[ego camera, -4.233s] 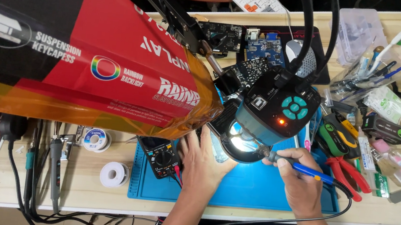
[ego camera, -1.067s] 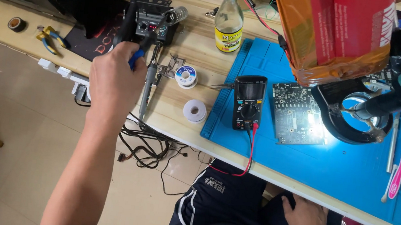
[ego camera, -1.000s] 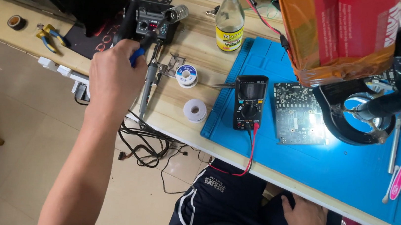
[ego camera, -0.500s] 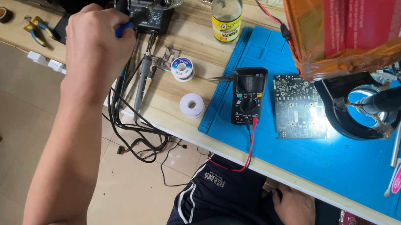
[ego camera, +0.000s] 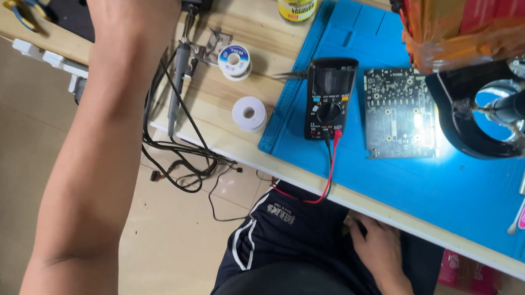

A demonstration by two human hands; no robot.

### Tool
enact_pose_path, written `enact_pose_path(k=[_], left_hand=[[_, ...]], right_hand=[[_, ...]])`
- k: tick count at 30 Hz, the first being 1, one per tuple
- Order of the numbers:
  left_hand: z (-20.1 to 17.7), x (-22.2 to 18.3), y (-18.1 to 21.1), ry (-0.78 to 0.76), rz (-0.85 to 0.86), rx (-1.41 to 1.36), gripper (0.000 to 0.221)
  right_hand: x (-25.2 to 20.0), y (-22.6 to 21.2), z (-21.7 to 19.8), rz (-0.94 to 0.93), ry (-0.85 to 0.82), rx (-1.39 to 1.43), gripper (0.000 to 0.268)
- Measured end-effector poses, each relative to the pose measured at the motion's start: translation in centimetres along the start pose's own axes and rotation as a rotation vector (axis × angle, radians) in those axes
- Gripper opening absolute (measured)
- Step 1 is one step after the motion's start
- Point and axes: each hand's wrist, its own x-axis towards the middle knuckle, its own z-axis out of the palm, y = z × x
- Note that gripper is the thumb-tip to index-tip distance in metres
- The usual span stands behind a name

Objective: Soldering electronic components onto a circuit board using a digital microscope for precision and a multimeter for testing.

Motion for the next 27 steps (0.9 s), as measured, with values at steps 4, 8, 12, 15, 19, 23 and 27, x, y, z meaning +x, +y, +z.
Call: enact_pose_path(k=[4, 8, 12, 15, 19, 23, 27], left_hand=[[-1.3, -0.9, 1.3, 0.110, 0.096, -0.143, 0.023], [-4.9, -1.8, 3.7, 0.013, 0.099, -0.124, 0.043], [-10.3, -4.7, 6.8, 0.128, 0.175, -0.265, 0.059], [-13.1, -11.6, 9.2, 0.069, 0.189, -0.294, 0.028], [-11.7, -21.4, 14.2, -0.635, 0.027, -0.783, 0.030], [-8.6, -26.9, 17.5, -1.436, 0.042, -0.902, 0.085], [-6.2, -30.5, 20.6, -1.174, -0.003, -1.191, 0.024]], right_hand=[[0.8, -5.4, 0.3, 0.050, 0.051, 0.291, 0.034], [3.5, -12.4, -2.7, 0.203, -0.226, 0.528, 0.044], [4.6, -13.8, -0.7, 0.004, -0.199, 0.848, 0.037], [3.3, -14.9, -2.9, -0.288, -0.114, 0.809, 0.021], [0.6, -16.4, -8.0, -0.481, -0.089, 0.782, 0.033], [-0.3, -16.6, -10.4, -0.341, -0.065, 0.803, 0.019], [-0.5, -16.4, -11.1, -0.198, -0.083, 0.916, 0.018]])
